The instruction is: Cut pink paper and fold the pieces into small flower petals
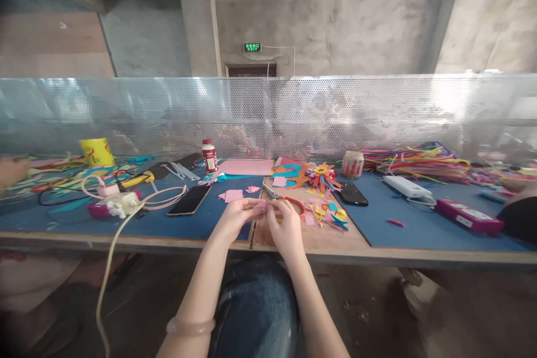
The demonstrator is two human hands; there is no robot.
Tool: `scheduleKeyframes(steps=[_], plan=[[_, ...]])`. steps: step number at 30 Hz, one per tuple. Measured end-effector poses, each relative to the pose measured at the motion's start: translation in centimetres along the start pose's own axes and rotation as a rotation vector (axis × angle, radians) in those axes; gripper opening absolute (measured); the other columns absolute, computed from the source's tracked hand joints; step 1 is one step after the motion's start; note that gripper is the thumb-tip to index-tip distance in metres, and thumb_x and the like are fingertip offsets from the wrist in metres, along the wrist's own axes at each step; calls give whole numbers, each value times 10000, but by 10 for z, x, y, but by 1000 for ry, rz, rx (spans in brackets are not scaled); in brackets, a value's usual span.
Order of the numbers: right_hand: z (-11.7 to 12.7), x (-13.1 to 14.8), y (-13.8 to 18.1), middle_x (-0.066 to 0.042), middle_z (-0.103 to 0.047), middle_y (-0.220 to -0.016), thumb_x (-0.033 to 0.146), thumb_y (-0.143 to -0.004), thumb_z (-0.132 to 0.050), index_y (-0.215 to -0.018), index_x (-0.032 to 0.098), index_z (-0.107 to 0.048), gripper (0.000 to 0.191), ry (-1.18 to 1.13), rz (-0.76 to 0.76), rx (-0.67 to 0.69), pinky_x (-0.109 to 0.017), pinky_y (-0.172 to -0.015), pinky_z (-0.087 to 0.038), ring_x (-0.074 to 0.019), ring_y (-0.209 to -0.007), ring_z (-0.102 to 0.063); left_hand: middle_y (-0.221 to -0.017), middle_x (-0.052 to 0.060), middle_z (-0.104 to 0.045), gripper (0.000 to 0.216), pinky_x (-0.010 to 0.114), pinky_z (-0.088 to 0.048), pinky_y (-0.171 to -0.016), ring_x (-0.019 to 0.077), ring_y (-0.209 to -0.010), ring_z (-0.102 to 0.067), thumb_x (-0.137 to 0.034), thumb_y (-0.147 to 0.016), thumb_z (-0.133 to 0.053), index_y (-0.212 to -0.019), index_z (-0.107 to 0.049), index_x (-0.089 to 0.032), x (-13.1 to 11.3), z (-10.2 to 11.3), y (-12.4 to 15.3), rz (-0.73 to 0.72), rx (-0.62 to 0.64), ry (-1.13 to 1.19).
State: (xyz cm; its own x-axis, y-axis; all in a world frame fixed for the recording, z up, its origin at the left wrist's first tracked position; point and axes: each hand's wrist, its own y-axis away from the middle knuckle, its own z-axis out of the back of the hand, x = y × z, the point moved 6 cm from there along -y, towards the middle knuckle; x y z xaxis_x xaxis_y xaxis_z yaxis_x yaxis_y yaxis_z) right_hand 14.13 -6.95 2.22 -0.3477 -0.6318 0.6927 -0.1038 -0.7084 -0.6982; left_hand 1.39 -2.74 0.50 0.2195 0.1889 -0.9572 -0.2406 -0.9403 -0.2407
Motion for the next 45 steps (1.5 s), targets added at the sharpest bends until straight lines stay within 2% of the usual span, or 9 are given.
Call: scheduleKeyframes(steps=[6,9,14,20,23,27,35,40,45], plan=[[-7,-24,-7,-81,-678,-803,395,-749,-544,-818,147,-652,279,-235,-223,140,-314,-698,-493,-203,-750,-630,-774,109,-681,567,354,-513,-722,198,-696,-650,-272,-573,-760,-1069,-548,-94,2,-3,1,77,-6,-51],[-7,-25,-6,-73,-674,-738,396,-721,-572,-764,140,-651,271,-283,-269,129,-298,-659,-482,-192,-692,-624,-785,91,-675,628,354,-501,-743,187,-710,-648,-238,-597,-745,-1151,-474,-120,2,-4,2,39,25,-67],[-3,-23,-4,-37,-636,-630,385,-691,-597,-677,134,-636,255,-280,-343,94,-253,-587,-433,-161,-616,-582,-812,78,-664,557,302,-486,-715,173,-753,-633,-217,-665,-680,-1164,-445,-141,0,-7,4,-20,68,-129],[-2,-23,-6,-10,-587,-603,451,-762,-495,-638,134,-610,359,-253,-289,136,-223,-553,-372,-127,-580,-518,-833,72,-658,535,269,-453,-721,173,-793,-626,-186,-665,-663,-1155,-452,-153,-2,-6,4,-15,53,-172],[-3,-22,-6,-6,-588,-620,434,-743,-531,-664,138,-611,317,-267,-262,154,-220,-575,-379,-124,-597,-517,-839,75,-658,516,276,-449,-727,176,-799,-624,-191,-672,-652,-1152,-466,-154,-3,-7,5,-29,70,-181],[-2,-25,-6,-26,-599,-624,451,-731,-540,-652,135,-610,333,-258,-254,120,-232,-587,-396,-137,-608,-528,-843,82,-651,374,280,-445,-737,177,-811,-615,-198,-689,-624,-1051,-548,-143,-5,-8,5,-59,88,-228],[-3,-27,-5,-65,-651,-750,470,-745,-520,-748,132,-636,358,-257,-287,130,-250,-620,-427,-167,-695,-578,-831,41,-635,154,254,-426,-747,153,-801,-585,-184,-710,-555,-858,-580,-154,-12,-6,4,-127,8,-216],[-4,-22,-4,-59,-664,-782,436,-714,-571,-815,141,-639,319,-257,-241,156,-265,-667,-444,-167,-724,-597,-790,27,-628,181,253,-418,-760,150,-782,-566,-202,-730,-517,-878,-613,-160,-18,-14,7,-129,90,-241],[-5,-24,-4,-50,-654,-716,435,-731,-548,-733,136,-638,313,-193,-238,163,-256,-621,-434,-160,-666,-581,-886,48,-629,236,243,-430,-753,162,-857,-570,-248,-748,-538,-962,-599,-170,-14,-12,6,-116,53,-207]])
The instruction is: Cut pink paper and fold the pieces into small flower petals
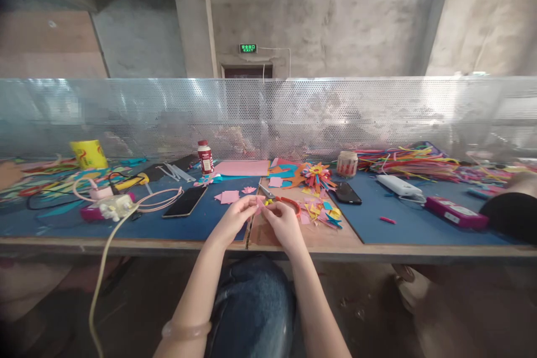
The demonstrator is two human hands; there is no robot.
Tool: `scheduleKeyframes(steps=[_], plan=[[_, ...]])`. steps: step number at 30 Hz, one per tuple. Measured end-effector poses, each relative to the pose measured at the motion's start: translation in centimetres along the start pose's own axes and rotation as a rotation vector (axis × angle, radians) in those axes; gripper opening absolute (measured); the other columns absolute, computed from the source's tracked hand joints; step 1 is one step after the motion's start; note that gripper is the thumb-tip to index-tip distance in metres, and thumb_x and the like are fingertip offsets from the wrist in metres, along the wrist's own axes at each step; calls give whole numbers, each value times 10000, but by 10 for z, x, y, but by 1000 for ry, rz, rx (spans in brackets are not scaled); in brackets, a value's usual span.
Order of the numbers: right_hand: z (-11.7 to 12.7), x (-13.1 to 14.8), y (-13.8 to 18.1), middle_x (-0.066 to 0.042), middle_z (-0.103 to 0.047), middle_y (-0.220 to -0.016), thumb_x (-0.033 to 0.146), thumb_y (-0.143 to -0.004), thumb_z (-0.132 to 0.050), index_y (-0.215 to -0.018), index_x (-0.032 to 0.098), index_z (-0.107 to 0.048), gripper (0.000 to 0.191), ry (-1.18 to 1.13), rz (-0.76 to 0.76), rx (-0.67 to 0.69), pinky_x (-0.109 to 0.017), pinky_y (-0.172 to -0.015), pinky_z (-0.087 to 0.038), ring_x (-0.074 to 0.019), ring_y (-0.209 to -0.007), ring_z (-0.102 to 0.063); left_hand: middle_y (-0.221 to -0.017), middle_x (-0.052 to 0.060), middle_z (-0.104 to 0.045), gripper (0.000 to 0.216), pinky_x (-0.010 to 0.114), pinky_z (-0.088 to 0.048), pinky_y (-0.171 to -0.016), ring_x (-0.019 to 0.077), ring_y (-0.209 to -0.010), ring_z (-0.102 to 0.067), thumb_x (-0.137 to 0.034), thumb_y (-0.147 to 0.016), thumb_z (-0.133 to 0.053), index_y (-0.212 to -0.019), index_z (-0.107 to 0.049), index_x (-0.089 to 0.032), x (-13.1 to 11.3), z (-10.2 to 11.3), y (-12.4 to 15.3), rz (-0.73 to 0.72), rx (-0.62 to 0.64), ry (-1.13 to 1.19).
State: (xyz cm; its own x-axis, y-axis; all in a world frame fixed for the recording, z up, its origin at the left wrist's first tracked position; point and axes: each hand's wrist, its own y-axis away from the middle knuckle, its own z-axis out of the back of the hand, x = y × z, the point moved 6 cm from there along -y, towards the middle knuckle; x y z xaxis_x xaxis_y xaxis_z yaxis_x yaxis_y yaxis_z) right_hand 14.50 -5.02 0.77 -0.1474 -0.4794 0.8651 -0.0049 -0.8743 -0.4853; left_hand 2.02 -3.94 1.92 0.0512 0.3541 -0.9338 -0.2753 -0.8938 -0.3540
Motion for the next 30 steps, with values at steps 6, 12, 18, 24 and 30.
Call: scheduleKeyframes(steps=[6,12,18,24,30], plan=[[0,1,0,-67,-679,-838,358,-747,-535,-902,151,-646,282,-35,27,-26,-297,-703,-471,-187,-756,-621,-807,48,-630,249,206,-422,-564,153,-732,-593,-315,-746,-570,-952,-569,-175,6,3,0,-1,-25,-36],[3,6,2,-71,-673,-871,325,-760,-533,-909,185,-686,255,205,121,-149,-334,-773,-460,-205,-813,-606,-710,36,-619,360,234,-461,-567,153,-662,-589,-333,-717,-604,-1040,-565,-179,7,5,0,-1,-45,-23],[-2,18,7,-72,-655,-807,288,-777,-517,-898,175,-681,233,281,235,-187,-288,-687,-470,-175,-714,-595,-675,15,-605,343,285,-516,-632,141,-632,-586,-320,-723,-592,-1037,-604,-179,6,3,-2,-10,-20,30],[-1,1,0,-71,-675,-812,369,-760,-530,-835,160,-662,258,25,39,-51,-293,-711,-468,-197,-768,-614,-712,33,-654,211,328,-537,-649,172,-656,-632,-295,-688,-627,-845,-613,-154,5,8,0,15,-106,86],[2,-3,-2,-70,-678,-829,373,-724,-553,-808,157,-669,259,-140,-34,-43,-295,-727,-457,-207,-799,-608,-699,26,-673,162,356,-532,-686,179,-646,-654,-249,-670,-644,-771,-548,-167,3,5,1,69,-117,163]])
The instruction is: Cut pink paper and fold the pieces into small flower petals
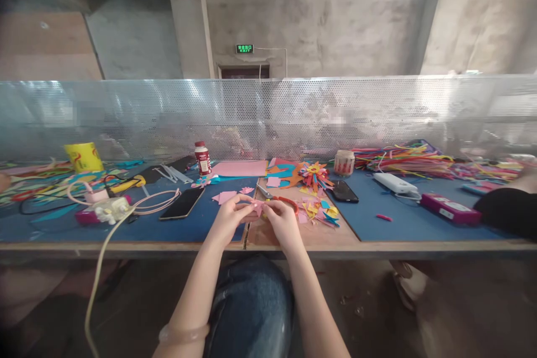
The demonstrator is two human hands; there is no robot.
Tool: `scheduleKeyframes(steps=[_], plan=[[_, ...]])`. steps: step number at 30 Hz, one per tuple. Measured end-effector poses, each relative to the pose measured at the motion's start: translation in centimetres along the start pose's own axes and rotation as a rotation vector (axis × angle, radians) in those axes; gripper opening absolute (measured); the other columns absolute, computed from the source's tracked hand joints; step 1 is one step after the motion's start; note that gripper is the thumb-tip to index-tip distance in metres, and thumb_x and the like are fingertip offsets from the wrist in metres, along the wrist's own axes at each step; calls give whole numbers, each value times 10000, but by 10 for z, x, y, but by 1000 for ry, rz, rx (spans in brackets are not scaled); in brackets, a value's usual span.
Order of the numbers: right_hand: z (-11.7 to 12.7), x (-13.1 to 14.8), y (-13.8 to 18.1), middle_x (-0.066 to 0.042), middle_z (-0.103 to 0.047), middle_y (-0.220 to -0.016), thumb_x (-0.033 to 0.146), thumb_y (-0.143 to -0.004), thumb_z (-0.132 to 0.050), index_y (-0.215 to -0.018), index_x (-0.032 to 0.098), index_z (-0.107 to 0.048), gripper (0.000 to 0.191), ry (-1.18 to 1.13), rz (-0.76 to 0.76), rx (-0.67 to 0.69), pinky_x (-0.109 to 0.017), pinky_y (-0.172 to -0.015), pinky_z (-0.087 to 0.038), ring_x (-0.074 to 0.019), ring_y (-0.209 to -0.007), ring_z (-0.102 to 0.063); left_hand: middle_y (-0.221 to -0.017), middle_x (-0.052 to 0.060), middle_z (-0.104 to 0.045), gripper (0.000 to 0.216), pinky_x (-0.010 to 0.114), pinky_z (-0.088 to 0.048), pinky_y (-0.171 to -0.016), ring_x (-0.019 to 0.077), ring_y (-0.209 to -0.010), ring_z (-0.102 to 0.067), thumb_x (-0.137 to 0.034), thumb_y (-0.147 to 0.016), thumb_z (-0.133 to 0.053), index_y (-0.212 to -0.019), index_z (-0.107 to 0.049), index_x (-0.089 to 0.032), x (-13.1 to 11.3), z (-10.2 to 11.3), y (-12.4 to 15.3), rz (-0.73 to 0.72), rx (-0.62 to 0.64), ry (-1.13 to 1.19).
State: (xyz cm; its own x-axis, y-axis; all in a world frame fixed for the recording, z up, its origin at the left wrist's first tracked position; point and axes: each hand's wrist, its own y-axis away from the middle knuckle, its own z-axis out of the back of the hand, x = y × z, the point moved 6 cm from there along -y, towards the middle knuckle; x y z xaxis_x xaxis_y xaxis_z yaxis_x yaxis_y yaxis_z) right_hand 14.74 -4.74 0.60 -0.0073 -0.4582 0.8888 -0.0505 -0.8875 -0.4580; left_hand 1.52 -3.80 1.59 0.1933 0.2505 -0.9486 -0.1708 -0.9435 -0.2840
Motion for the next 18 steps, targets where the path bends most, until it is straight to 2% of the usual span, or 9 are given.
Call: scheduleKeyframes(steps=[7,18], plan=[[1,-1,1,-75,-672,-815,363,-727,-545,-791,151,-665,251,-39,-11,-31,-305,-727,-452,-211,-798,-603,-727,27,-671,165,359,-526,-705,181,-661,-660,-256,-716,-595,-860,-560,-182,4,-2,-1,-22,106,-44],[1,0,1,-61,-665,-774,334,-734,-538,-757,150,-653,219,-22,-10,-27,-267,-682,-440,-185,-746,-588,-750,33,-674,151,352,-524,-723,191,-710,-662,-262,-722,-586,-851,-569,-185,4,-3,1,-20,121,-55]])
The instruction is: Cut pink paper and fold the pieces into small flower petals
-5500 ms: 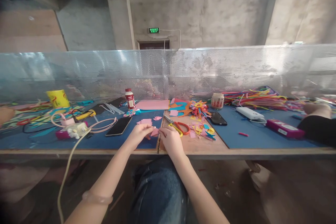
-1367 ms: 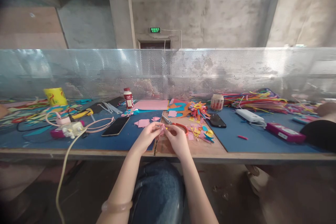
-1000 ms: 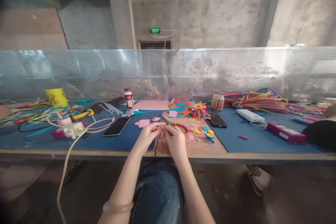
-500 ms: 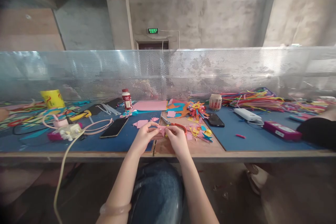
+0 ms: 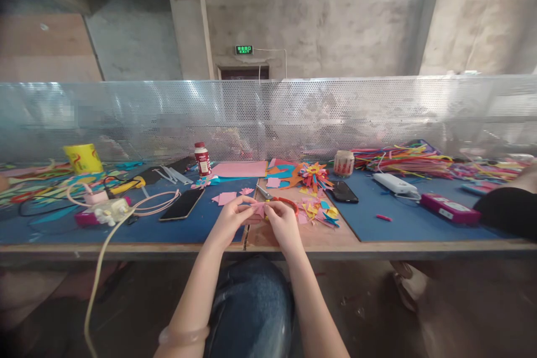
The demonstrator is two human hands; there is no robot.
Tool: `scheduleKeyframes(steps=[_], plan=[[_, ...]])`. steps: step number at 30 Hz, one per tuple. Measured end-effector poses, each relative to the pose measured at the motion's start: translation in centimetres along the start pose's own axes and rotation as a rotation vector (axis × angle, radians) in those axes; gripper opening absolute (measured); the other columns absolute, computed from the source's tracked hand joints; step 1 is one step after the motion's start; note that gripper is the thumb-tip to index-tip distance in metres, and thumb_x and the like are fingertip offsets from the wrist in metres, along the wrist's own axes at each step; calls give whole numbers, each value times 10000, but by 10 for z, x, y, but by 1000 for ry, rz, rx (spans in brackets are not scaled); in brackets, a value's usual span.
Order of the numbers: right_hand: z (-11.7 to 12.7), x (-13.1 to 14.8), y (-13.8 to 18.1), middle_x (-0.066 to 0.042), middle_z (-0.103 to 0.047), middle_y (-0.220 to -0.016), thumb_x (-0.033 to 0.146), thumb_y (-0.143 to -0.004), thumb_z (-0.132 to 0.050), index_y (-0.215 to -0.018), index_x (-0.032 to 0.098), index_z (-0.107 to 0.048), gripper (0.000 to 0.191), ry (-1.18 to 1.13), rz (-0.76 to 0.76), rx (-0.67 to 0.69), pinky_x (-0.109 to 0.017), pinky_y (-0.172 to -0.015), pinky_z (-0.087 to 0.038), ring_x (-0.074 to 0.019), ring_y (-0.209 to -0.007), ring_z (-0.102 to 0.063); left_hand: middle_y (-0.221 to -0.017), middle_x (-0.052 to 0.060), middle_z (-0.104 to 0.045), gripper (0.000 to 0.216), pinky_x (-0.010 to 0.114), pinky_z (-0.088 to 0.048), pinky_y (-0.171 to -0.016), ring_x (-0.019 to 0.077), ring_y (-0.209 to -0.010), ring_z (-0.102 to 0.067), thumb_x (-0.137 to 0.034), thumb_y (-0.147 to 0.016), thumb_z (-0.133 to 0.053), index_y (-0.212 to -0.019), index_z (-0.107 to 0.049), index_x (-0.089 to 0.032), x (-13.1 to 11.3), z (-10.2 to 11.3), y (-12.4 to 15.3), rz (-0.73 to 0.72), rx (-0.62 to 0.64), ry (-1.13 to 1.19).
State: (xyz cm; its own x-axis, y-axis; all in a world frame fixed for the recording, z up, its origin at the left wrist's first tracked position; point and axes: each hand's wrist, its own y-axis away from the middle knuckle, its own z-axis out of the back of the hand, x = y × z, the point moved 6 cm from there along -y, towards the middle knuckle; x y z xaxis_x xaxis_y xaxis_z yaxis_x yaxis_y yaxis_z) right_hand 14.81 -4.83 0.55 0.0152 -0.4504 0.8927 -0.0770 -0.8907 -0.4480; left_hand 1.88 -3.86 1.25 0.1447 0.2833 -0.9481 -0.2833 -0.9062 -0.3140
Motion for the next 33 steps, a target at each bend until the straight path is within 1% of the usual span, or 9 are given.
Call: scheduleKeyframes(steps=[10,17,23,26,29,33], plan=[[1,2,2,-50,-649,-747,336,-726,-533,-738,153,-634,209,-13,-6,-12,-257,-660,-432,-172,-716,-573,-759,36,-673,158,354,-523,-733,195,-731,-660,-271,-726,-589,-852,-570,-177,-3,-2,1,-15,9,-6],[2,-1,1,-40,-641,-740,351,-731,-519,-737,154,-626,224,32,26,-26,-253,-658,-426,-163,-703,-563,-733,35,-672,174,346,-524,-717,186,-695,-658,-288,-717,-600,-846,-572,-174,-2,-3,2,3,10,-23],[4,0,2,-33,-628,-705,349,-720,-511,-704,155,-619,222,70,41,-59,-246,-641,-416,-162,-684,-554,-745,38,-661,188,345,-520,-710,179,-685,-646,-309,-731,-583,-862,-577,-174,-1,-4,1,-15,22,-62],[5,4,4,-22,-609,-656,305,-704,-500,-649,162,-602,184,96,51,-82,-237,-617,-410,-156,-653,-545,-863,62,-652,215,322,-511,-698,191,-768,-631,-335,-738,-570,-875,-607,-174,-4,-1,1,-88,-27,-203],[4,10,6,-15,-596,-628,252,-683,-484,-599,171,-587,156,121,73,-90,-233,-606,-407,-151,-637,-536,-1004,78,-613,202,303,-484,-759,201,-891,-598,-329,-726,-587,-839,-647,-172,-11,2,1,-209,-101,-354],[4,13,6,-15,-600,-630,218,-662,-471,-578,174,-583,147,128,68,-105,-233,-605,-404,-146,-631,-533,-1019,78,-610,194,306,-469,-807,205,-958,-572,-336,-732,-588,-803,-676,-178,-14,1,1,-277,-95,-414]])
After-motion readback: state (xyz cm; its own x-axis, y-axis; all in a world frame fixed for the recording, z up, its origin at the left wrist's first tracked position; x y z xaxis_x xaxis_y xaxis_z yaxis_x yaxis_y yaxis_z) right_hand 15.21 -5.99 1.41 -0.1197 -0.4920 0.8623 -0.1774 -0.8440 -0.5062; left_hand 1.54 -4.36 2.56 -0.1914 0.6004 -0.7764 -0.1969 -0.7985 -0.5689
